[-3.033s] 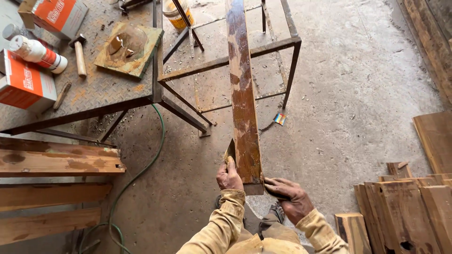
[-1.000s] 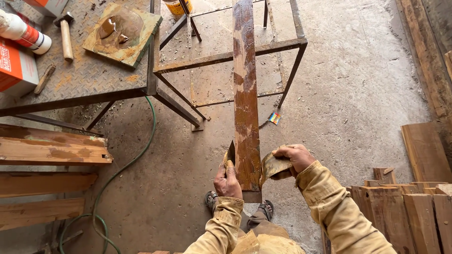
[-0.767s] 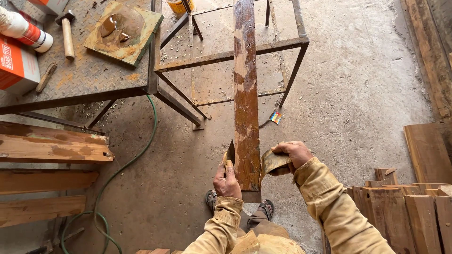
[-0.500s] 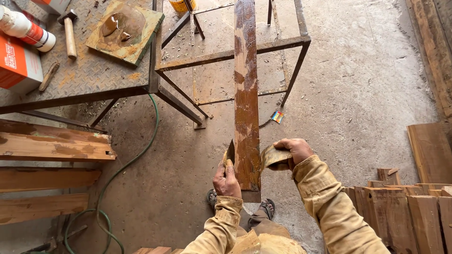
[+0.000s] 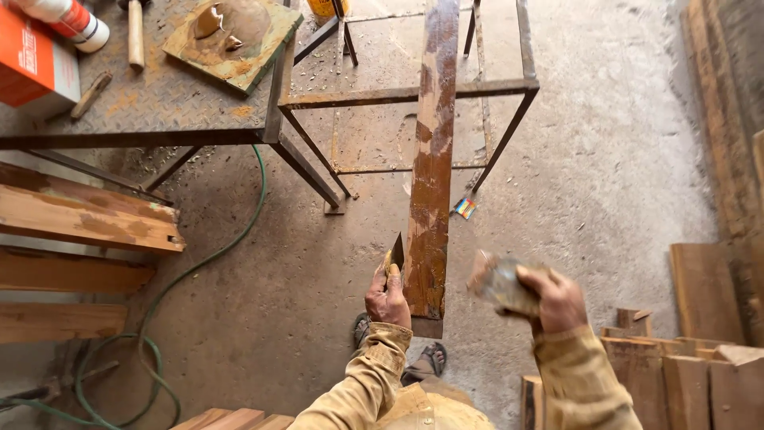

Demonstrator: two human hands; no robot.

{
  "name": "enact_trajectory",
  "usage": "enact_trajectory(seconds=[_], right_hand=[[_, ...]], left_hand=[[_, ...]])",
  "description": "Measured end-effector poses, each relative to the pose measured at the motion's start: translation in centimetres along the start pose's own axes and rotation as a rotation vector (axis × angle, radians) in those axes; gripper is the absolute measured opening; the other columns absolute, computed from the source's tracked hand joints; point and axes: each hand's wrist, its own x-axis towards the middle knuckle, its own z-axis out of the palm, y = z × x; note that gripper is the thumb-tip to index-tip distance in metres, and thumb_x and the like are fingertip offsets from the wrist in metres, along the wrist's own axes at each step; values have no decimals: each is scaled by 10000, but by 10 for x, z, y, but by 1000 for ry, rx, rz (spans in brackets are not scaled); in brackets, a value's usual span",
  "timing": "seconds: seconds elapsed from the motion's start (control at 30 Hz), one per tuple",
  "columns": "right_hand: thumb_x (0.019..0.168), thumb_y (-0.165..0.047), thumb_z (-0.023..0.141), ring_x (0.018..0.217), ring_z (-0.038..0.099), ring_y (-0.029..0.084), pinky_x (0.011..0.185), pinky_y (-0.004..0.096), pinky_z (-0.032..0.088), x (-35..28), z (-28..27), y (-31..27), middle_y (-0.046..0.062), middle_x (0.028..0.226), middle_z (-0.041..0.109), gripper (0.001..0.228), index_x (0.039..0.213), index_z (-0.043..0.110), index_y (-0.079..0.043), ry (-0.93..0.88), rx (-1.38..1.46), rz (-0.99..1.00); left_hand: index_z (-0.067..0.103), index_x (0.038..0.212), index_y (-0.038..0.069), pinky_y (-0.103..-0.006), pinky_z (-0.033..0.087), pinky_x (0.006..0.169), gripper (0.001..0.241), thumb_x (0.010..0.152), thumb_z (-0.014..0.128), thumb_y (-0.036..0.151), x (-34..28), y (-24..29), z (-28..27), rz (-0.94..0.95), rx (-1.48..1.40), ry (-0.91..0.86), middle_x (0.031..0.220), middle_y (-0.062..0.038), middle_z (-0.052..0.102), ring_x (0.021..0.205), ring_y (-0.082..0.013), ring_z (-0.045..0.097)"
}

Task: The person scoops wood filler paste from a board with a spreader and presses it into holes along a long wooden plank resting on a metal stand, working along its length. They return to the workbench to reload filler and continue filling holes in the plank.

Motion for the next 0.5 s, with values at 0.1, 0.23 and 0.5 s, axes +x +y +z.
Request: enact_trajectory(seconds=[0.1,0.23,0.5], right_hand=[[883,-147,657,781,731,330,611,482,652,-26,-16,12,225,980,708,358,1113,622,126,63,-39,-17],[819,-52,728,784,746,341,642,473,665,-55,-38,44,257,960,727,371,1104,611,156,184,-122,-24],[825,-87,748,787,740,265,609,441,643,-107,4,78,207,952,770,361,1122,672,104,446,-240,-64]], left_hand=[[710,1243,7,-315,554,821,396,987,579,280,1,-6,2,74,-49,-24,1077,-104,790,937,-193,722],[741,1199,11,-321,555,764,390,976,606,300,2,-16,2,30,-84,-48,998,-96,810,865,-190,719],[774,881,16,-411,454,596,492,975,628,476,92,-85,-22,-122,191,-80,702,-103,697,630,-226,589]])
